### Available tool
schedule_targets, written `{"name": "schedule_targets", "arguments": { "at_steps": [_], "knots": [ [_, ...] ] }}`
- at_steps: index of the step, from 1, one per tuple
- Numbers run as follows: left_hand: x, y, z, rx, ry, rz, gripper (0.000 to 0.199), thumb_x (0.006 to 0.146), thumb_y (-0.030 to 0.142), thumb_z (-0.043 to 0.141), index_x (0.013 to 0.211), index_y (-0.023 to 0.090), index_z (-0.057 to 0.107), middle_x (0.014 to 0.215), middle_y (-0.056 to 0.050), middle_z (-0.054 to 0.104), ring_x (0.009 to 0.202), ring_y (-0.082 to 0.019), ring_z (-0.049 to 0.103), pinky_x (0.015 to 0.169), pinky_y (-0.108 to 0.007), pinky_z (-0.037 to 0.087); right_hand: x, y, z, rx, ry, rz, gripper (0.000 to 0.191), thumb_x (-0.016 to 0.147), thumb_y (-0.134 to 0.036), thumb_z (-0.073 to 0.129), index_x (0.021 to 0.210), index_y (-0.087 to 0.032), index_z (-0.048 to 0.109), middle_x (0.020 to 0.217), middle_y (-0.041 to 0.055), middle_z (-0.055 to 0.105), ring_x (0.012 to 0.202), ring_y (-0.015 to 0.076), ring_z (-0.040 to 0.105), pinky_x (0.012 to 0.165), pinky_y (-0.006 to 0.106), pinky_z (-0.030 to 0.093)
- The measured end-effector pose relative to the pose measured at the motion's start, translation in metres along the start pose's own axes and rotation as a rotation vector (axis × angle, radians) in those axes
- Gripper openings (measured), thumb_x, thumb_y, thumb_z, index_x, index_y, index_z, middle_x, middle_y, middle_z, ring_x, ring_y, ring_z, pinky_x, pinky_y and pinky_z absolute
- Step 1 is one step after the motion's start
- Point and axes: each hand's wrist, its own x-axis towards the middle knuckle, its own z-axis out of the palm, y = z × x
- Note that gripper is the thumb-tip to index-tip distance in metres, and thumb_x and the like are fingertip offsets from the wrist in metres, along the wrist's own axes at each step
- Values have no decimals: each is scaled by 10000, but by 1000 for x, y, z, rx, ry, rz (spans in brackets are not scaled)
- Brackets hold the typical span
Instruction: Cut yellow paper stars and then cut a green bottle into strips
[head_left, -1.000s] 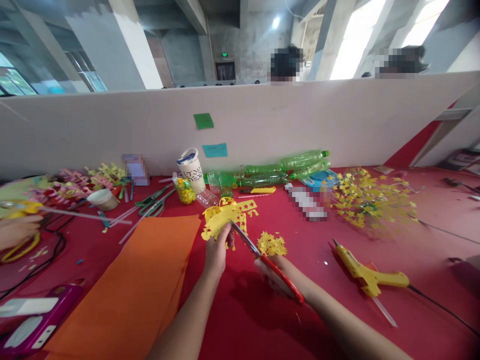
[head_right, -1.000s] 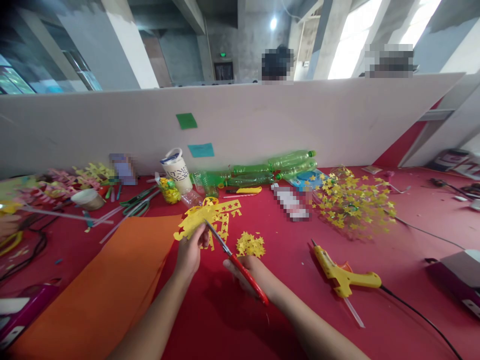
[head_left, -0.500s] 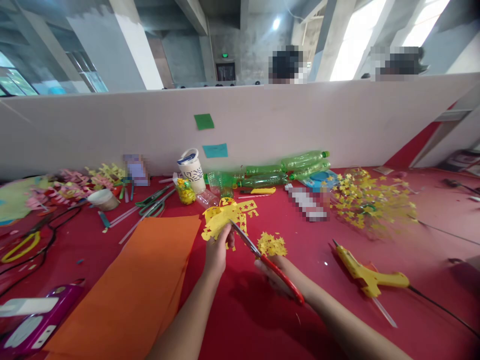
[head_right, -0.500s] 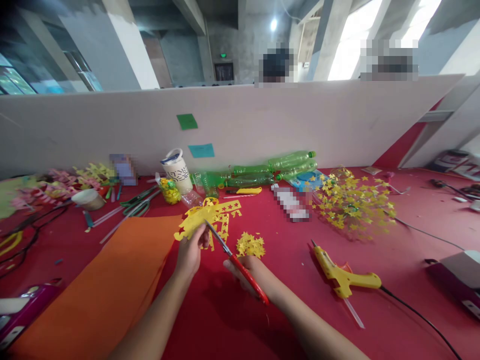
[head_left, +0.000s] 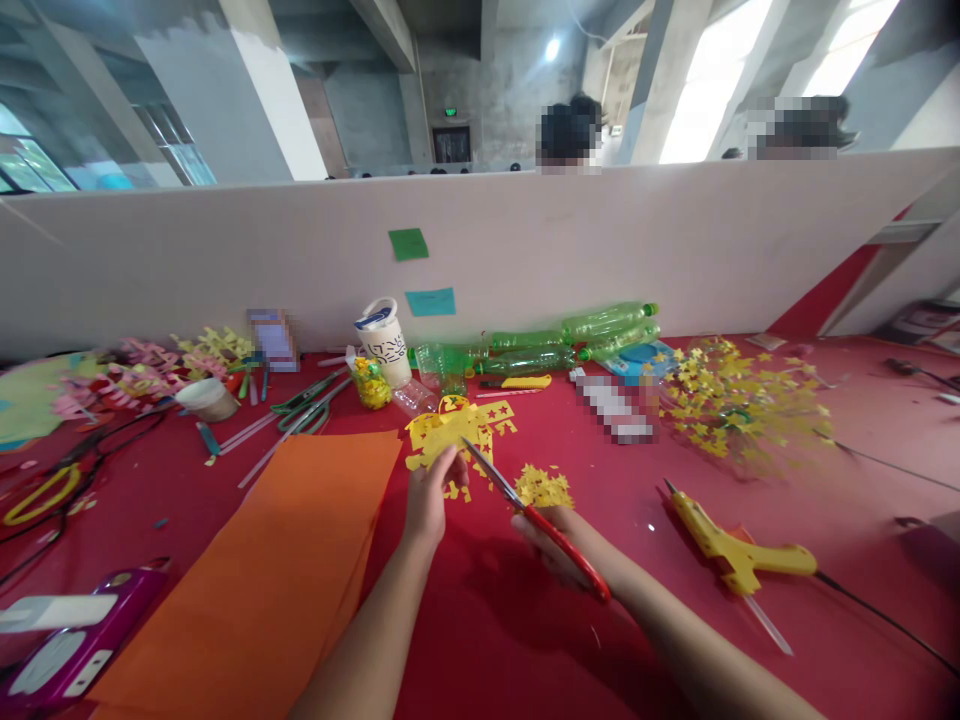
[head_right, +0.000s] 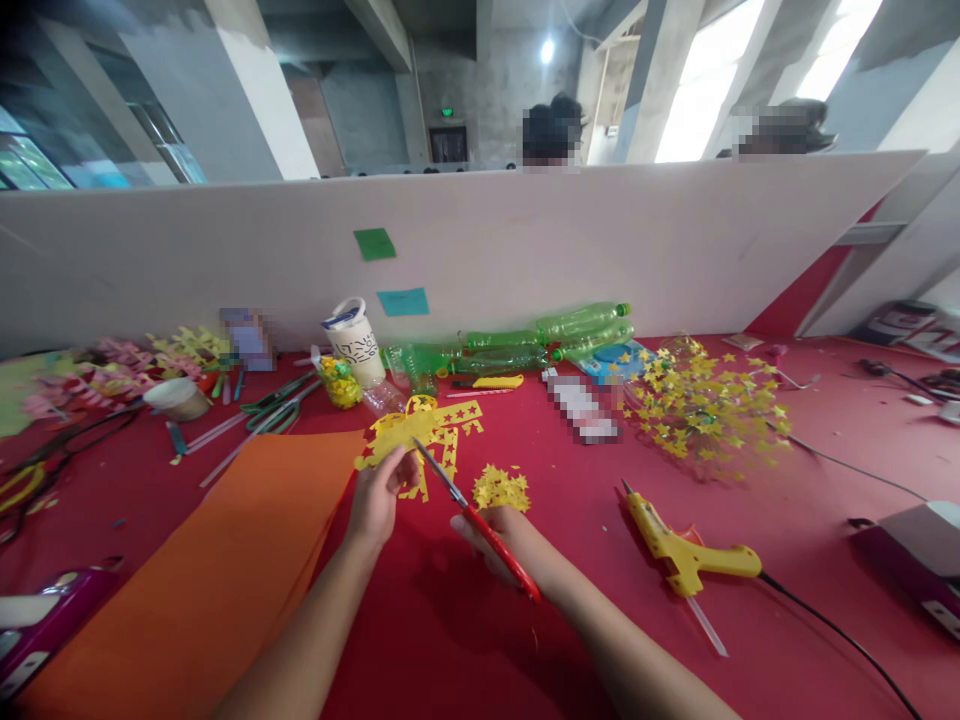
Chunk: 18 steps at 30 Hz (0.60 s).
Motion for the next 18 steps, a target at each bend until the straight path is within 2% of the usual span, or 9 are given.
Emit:
{"name": "schedule_targets", "arguments": {
  "at_steps": [3, 5, 8, 13, 18],
  "knots": [
    [6, 10, -6, -84, 13, 132, 352, 773, 472, 615, 1011, 216, 659, 959, -48, 691, 770, -168, 651, 652, -257, 475, 1, 0, -5, -5, 9, 47, 526, 804, -675, 530, 616, -192, 435, 422, -70, 373, 355, 70, 368, 369, 197, 289],
    [11, 14, -10, -75, 54, 169, 375, 774, 482, 607, 1059, 241, 644, 1033, -43, 681, 870, -178, 649, 697, -252, 476, 1, -1, -8, -34, 7, 46, 520, 782, -654, 574, 599, -193, 417, 446, -64, 383, 381, 70, 376, 383, 197, 293],
    [16, 14, -13, 8, 73, 106, 312, 692, 408, 720, 926, 208, 670, 925, -18, 684, 808, -140, 633, 689, -214, 451, 0, -4, -9, -90, 10, 15, 519, 764, -626, 610, 595, -196, 375, 485, -60, 382, 429, 67, 370, 413, 197, 296],
    [15, 9, -13, 1, -54, -27, 244, 633, 323, 782, 734, 170, 621, 651, 41, 610, 561, -80, 541, 529, -172, 386, -1, -7, -10, -146, 43, -10, 505, 776, -631, 582, 616, -193, 388, 524, -51, 396, 472, 78, 378, 434, 203, 285],
    [11, 11, -11, -30, -146, -110, 248, 642, 320, 780, 819, 180, 676, 689, 20, 669, 571, -106, 587, 526, -190, 423, 0, -4, -12, -162, 50, -18, 516, 772, -647, 580, 617, -188, 403, 532, -49, 408, 477, 78, 377, 436, 204, 283]
  ]
}}
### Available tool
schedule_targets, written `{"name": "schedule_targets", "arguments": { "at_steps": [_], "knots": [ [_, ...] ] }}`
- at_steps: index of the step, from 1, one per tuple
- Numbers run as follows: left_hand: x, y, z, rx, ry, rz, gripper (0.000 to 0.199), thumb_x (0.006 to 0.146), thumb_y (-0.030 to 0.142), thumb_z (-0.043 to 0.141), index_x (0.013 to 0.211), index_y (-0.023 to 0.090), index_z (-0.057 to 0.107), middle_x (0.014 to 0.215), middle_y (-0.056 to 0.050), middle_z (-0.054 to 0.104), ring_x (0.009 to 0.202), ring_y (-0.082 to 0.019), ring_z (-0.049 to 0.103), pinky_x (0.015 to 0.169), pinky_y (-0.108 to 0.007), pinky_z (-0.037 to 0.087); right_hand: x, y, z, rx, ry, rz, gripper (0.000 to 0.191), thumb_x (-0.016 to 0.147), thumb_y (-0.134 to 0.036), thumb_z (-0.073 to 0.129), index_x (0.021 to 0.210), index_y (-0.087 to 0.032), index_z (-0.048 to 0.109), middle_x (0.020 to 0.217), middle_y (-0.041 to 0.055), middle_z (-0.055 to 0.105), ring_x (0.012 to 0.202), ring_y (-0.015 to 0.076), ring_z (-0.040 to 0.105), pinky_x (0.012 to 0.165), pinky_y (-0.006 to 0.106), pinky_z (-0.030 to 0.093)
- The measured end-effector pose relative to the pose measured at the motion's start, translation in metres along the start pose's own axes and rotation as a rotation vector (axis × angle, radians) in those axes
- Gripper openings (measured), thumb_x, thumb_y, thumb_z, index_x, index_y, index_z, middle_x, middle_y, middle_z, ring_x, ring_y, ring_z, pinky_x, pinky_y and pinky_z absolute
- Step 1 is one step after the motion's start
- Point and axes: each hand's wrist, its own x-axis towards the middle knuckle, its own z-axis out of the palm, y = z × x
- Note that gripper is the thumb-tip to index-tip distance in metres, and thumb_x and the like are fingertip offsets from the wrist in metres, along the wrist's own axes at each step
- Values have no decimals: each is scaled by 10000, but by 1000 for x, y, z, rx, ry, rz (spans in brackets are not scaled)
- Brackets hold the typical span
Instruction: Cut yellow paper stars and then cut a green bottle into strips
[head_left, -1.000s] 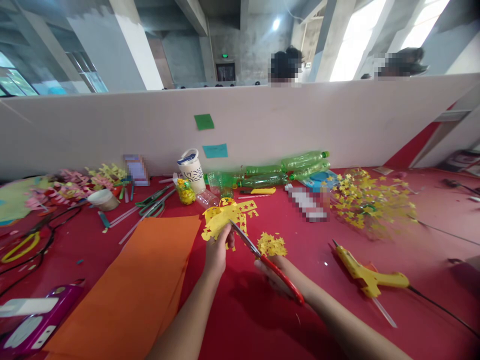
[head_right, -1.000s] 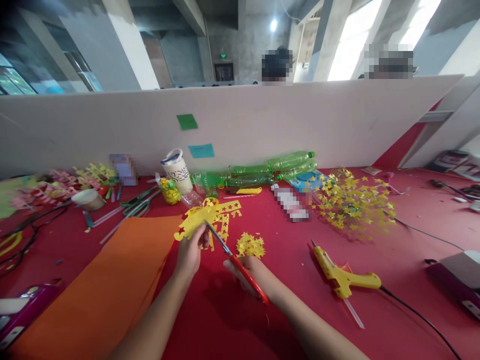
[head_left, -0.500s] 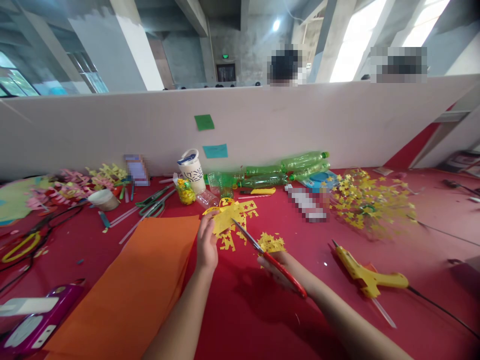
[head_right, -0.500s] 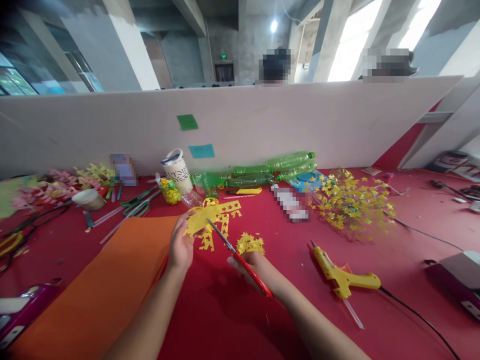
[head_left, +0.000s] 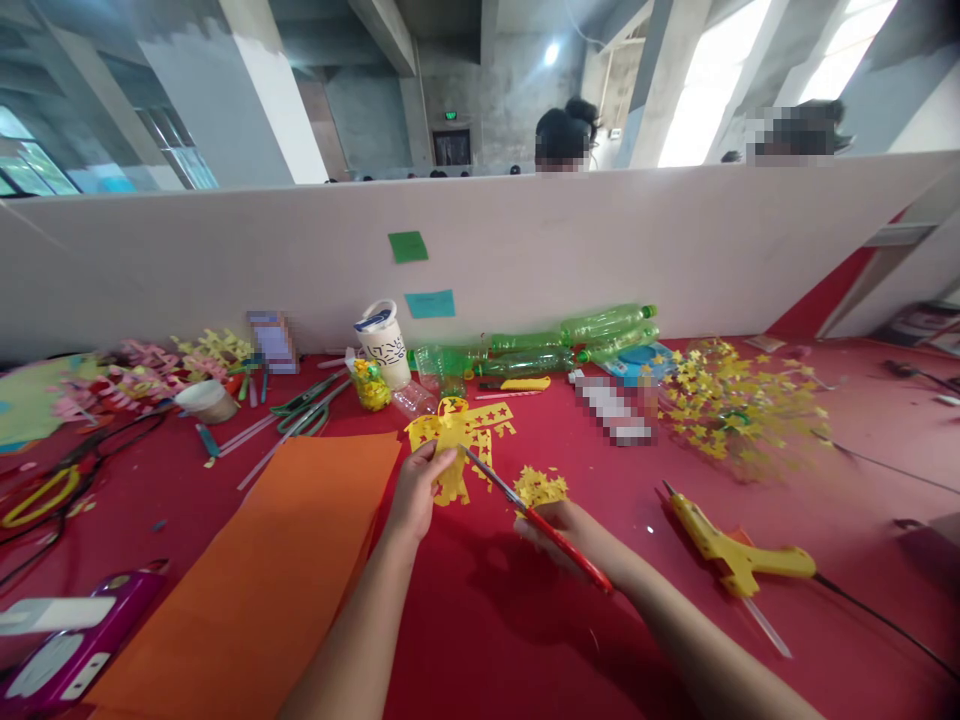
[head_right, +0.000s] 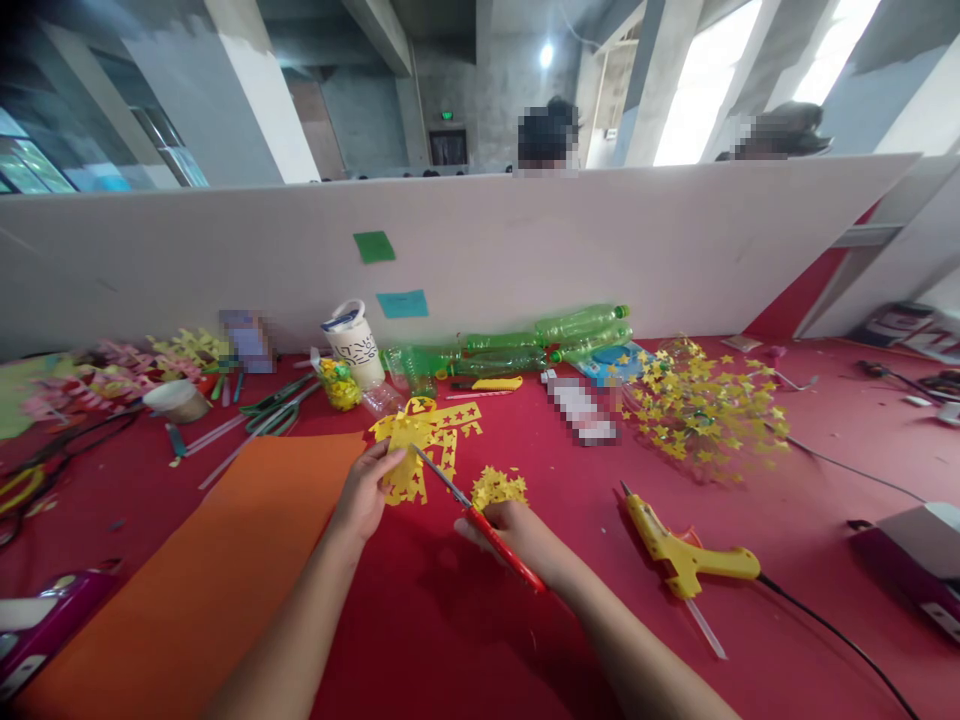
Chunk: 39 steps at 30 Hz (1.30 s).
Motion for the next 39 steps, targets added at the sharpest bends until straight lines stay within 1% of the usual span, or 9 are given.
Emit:
{"name": "schedule_targets", "arguments": {
  "at_steps": [4, 8, 10, 15, 19, 24, 31, 34, 39],
  "knots": [
    [-1, -2, 4, 16, 13, 33, 251, 656, 341, 778, 831, 176, 708, 690, 6, 683, 599, -123, 614, 569, -214, 465, 0, 0, 4, 74, -44, 17, 546, 783, -679, 554, 597, -198, 373, 465, -60, 389, 408, 68, 360, 404, 203, 276],
    [-3, -8, 9, 2, 41, 69, 302, 670, 363, 770, 904, 179, 720, 794, -19, 711, 717, -158, 652, 656, -244, 493, -2, -1, 9, 139, -92, 25, 565, 814, -719, 474, 613, -192, 437, 402, -74, 362, 336, 65, 353, 368, 197, 285],
    [-5, -11, 11, 0, 48, 82, 307, 681, 370, 762, 921, 184, 720, 838, -24, 718, 764, -170, 658, 700, -258, 495, -2, 0, 11, 149, -87, 13, 575, 821, -726, 456, 627, -185, 466, 400, -72, 379, 330, 67, 376, 369, 193, 303],
    [-7, -14, 15, -58, 46, 101, 261, 700, 334, 758, 915, 192, 721, 857, -23, 728, 814, -176, 667, 784, -278, 493, -4, 2, 15, 178, -60, -24, 574, 834, -708, 455, 647, -168, 504, 442, -50, 446, 358, 70, 419, 380, 184, 324],
    [-9, -13, 19, -80, 43, 108, 258, 696, 324, 762, 908, 181, 720, 876, -41, 737, 831, -194, 677, 770, -288, 500, -5, 0, 16, 165, -61, -28, 563, 851, -684, 452, 637, -167, 508, 420, -47, 453, 344, 69, 418, 387, 186, 330],
    [-12, -12, 23, -130, 20, 109, 323, 696, 323, 760, 984, 183, 716, 937, -60, 746, 872, -222, 693, 776, -308, 513, -4, 3, 20, 201, -51, -55, 569, 839, -706, 444, 643, -174, 497, 398, -63, 422, 337, 69, 408, 399, 189, 350],
    [-15, -11, 26, -177, 10, 80, 356, 708, 296, 756, 1041, 182, 703, 1002, -71, 739, 929, -226, 689, 784, -299, 516, -4, 1, 27, 218, -32, -6, 571, 832, -716, 436, 636, -181, 471, 416, -66, 423, 328, 56, 379, 380, 182, 314],
    [-15, -9, 26, -190, 5, 69, 317, 718, 281, 750, 1017, 186, 708, 978, -62, 743, 916, -212, 690, 773, -285, 513, -4, 1, 27, 206, -26, -14, 565, 844, -704, 430, 637, -180, 472, 415, -68, 411, 333, 56, 373, 392, 185, 327],
    [-15, -9, 26, -209, 27, 59, 254, 685, 270, 773, 919, 184, 723, 898, -42, 747, 833, -181, 695, 727, -253, 506, -3, 3, 25, 186, -16, -42, 574, 824, -714, 455, 635, -173, 493, 445, -50, 441, 391, 80, 450, 411, 188, 350]
  ]
}}
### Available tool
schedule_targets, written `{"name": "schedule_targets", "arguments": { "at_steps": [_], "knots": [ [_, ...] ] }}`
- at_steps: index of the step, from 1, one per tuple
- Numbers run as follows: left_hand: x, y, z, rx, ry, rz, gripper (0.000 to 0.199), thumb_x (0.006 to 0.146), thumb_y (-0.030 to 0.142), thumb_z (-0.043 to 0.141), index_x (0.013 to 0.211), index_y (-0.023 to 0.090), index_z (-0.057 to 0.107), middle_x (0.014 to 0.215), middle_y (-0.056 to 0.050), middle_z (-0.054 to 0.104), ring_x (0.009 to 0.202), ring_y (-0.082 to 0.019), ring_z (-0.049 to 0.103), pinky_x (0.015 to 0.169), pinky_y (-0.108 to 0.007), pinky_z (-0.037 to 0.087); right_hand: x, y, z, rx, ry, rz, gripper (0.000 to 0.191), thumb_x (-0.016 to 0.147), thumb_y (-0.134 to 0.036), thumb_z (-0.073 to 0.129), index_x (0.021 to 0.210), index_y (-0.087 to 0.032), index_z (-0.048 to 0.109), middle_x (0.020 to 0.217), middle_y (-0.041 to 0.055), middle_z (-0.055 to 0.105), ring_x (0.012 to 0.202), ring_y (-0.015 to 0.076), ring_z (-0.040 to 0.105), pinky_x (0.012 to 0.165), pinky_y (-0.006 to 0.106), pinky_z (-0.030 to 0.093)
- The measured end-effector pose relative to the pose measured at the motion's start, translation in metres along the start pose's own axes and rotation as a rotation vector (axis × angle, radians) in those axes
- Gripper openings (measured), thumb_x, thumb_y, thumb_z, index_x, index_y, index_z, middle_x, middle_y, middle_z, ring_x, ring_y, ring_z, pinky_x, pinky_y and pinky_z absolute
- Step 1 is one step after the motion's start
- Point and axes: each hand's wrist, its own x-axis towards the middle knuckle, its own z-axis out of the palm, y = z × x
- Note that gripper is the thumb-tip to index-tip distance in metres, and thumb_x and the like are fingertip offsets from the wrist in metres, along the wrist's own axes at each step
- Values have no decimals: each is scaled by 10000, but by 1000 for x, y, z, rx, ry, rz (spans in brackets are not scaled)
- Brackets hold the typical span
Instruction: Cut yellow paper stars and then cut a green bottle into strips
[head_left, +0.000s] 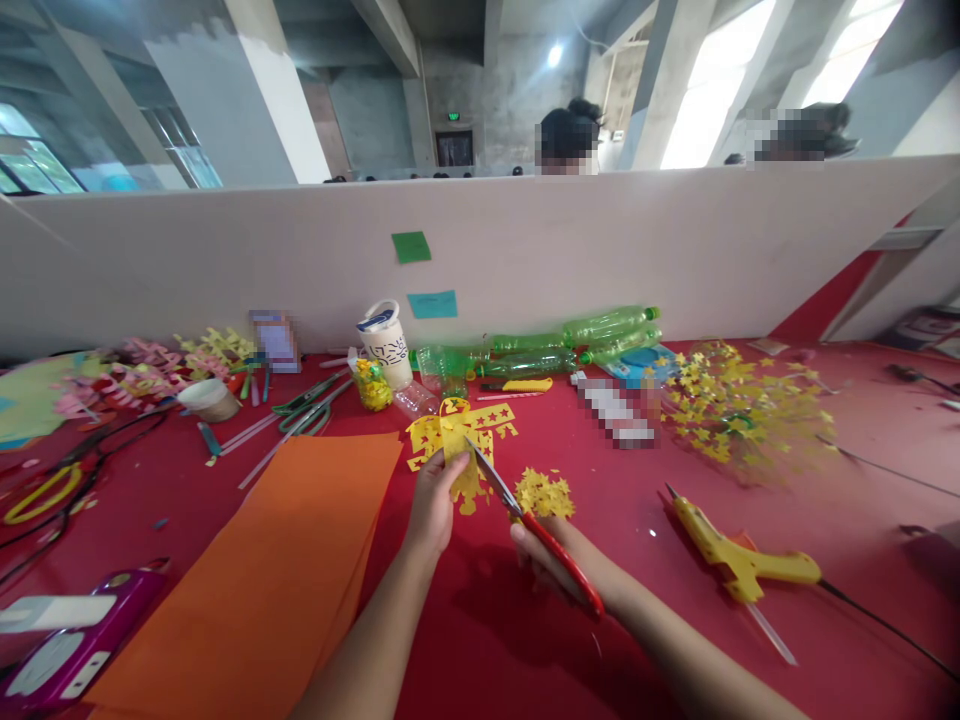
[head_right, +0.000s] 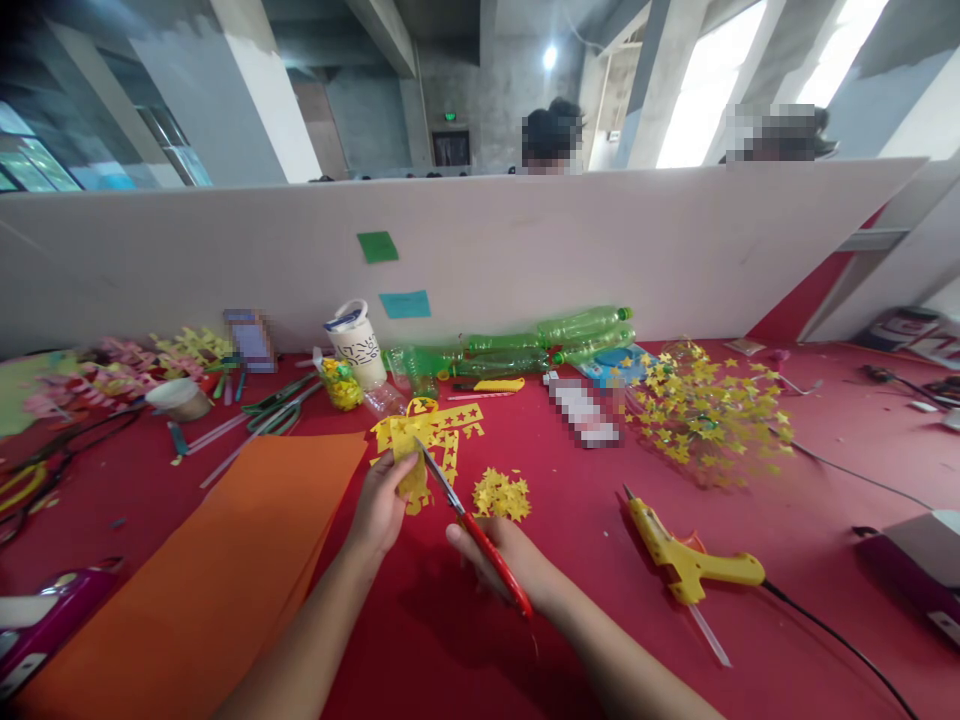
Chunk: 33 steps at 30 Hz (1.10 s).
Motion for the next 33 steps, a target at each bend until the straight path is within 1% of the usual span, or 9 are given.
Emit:
{"name": "schedule_targets", "arguments": {
  "at_steps": [4, 8, 11, 17, 22, 28, 33],
  "knots": [
    [-1, 0, 1, -1, 33, -6, 207, 663, 256, 785, 847, 183, 723, 844, -21, 742, 753, -149, 684, 657, -220, 492, 0, 0, 0, 10, -14, -5, 570, 825, -713, 455, 637, -176, 491, 425, -61, 426, 368, 74, 432, 409, 186, 351],
    [-2, 0, 1, -2, 19, -23, 222, 679, 260, 775, 881, 184, 721, 860, -26, 741, 767, -153, 683, 666, -226, 499, 0, -1, 0, 21, -17, 7, 568, 822, -719, 447, 643, -181, 478, 405, -71, 412, 347, 67, 407, 409, 187, 348],
    [-1, 0, 1, -7, 34, -30, 233, 671, 259, 784, 881, 179, 723, 863, -31, 741, 766, -150, 681, 655, -216, 496, -1, -2, 0, 36, -24, 2, 570, 814, -725, 454, 646, -180, 477, 399, -75, 404, 350, 65, 405, 421, 188, 359],
    [0, 0, 1, -17, 53, -44, 236, 646, 264, 805, 855, 182, 732, 839, -18, 741, 739, -127, 674, 666, -202, 494, -5, -9, -2, 28, -29, 21, 576, 791, -741, 474, 669, -178, 484, 449, -62, 446, 353, 60, 406, 358, 176, 281],
    [-1, 1, 2, -14, 56, -40, 232, 640, 267, 809, 842, 183, 730, 836, -19, 741, 743, -133, 674, 663, -207, 494, -3, -7, 0, 16, -8, 6, 587, 807, -741, 445, 658, -175, 485, 417, -68, 425, 347, 61, 412, 407, 183, 350],
    [0, -1, 0, -7, 60, -38, 228, 645, 266, 805, 844, 187, 726, 851, -22, 743, 763, -142, 679, 644, -203, 484, 0, -3, 1, 24, 8, 43, 588, 827, -727, 429, 628, -176, 478, 422, -60, 430, 314, 50, 373, 336, 172, 266],
    [1, -1, -1, -7, 52, -38, 215, 647, 269, 803, 835, 195, 728, 834, -11, 742, 737, -133, 676, 635, -209, 476, 1, -1, 1, 36, 15, 60, 590, 820, -733, 435, 637, -173, 483, 447, -52, 458, 309, 44, 364, 310, 166, 244]
  ]
}}
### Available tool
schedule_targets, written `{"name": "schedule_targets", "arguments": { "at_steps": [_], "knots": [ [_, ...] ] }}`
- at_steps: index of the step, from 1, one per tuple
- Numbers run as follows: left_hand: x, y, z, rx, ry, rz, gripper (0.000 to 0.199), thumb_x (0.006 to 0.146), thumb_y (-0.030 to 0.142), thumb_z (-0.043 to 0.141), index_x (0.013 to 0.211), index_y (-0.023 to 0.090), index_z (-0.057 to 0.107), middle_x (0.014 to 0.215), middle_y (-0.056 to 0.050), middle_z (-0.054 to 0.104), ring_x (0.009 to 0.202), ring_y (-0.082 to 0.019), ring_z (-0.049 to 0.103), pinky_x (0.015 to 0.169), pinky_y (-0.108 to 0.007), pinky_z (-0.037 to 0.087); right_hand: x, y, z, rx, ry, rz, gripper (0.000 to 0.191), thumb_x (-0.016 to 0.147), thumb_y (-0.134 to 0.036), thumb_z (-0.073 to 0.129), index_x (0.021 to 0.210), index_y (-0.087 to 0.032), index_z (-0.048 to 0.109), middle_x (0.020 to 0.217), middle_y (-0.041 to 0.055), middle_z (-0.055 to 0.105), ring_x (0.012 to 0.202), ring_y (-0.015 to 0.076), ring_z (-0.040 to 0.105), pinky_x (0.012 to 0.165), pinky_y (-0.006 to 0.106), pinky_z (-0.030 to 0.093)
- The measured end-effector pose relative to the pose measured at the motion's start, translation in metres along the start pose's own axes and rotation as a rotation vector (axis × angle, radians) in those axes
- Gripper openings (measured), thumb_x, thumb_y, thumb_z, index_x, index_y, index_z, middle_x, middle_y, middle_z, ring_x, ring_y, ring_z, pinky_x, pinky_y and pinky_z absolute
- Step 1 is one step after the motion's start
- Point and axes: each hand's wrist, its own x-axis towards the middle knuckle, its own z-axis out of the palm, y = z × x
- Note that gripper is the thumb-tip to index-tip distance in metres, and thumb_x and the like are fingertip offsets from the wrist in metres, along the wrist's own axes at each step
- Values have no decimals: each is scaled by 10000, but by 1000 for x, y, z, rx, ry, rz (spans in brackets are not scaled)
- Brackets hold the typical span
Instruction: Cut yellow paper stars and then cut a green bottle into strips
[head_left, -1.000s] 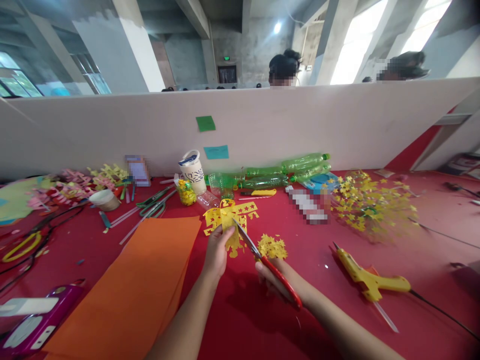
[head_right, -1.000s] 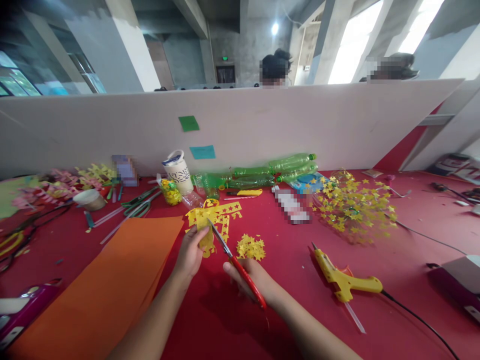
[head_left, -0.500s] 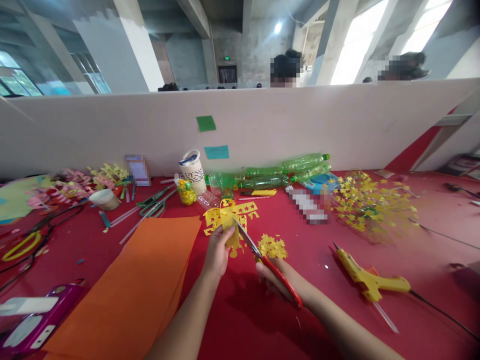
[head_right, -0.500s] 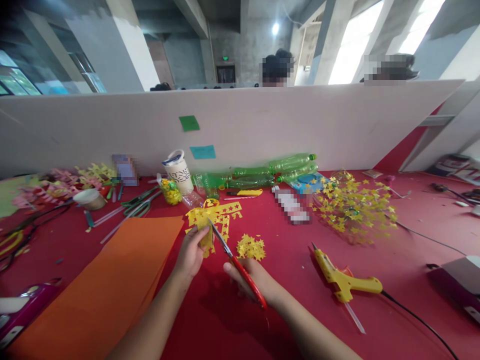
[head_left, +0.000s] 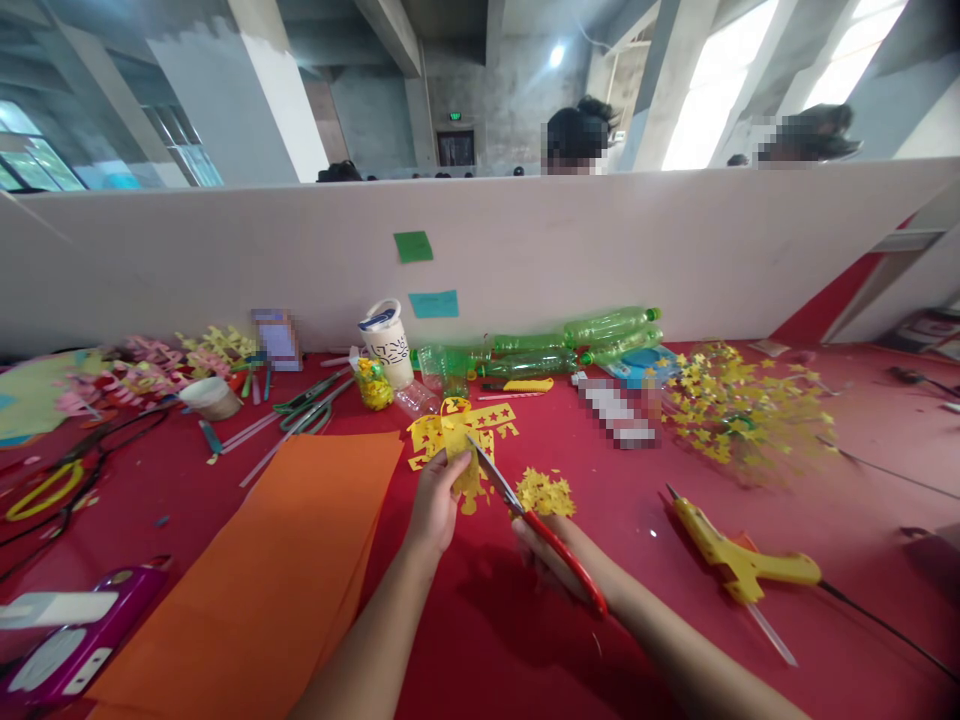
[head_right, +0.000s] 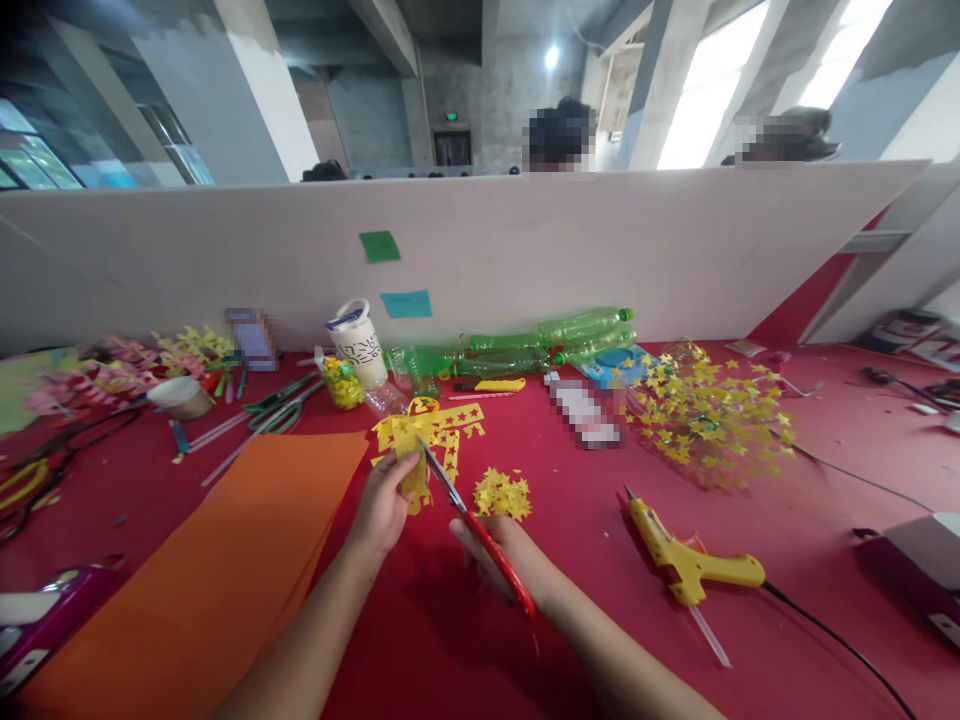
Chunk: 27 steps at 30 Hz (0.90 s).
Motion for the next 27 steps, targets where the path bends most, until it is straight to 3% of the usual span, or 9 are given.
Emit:
{"name": "schedule_targets", "arguments": {
  "at_steps": [13, 23, 27],
  "knots": [
    [2, 3, -2, 22, -2, -8, 229, 640, 273, 793, 836, 179, 721, 818, -20, 741, 721, -142, 678, 654, -220, 495, 1, -3, -5, -28, -17, -7, 620, 772, -782, 455, 603, -186, 463, 388, -58, 417, 288, 59, 375, 313, 180, 268],
    [6, 15, -10, 132, -70, -59, 212, 643, 289, 779, 761, 144, 679, 626, 3, 655, 515, -95, 569, 505, -196, 433, 4, -3, -9, -57, -11, 20, 569, 805, -702, 507, 590, -176, 487, 351, -58, 433, 259, 55, 353, 300, 174, 239],
    [14, 12, -14, 1, 71, -80, 265, 640, 326, 769, 821, 161, 669, 740, -16, 688, 608, -119, 616, 558, -222, 470, 1, -3, -8, 51, -32, 2, 581, 807, -732, 458, 601, -189, 464, 325, -81, 371, 269, 66, 369, 327, 181, 285]
  ]
}}
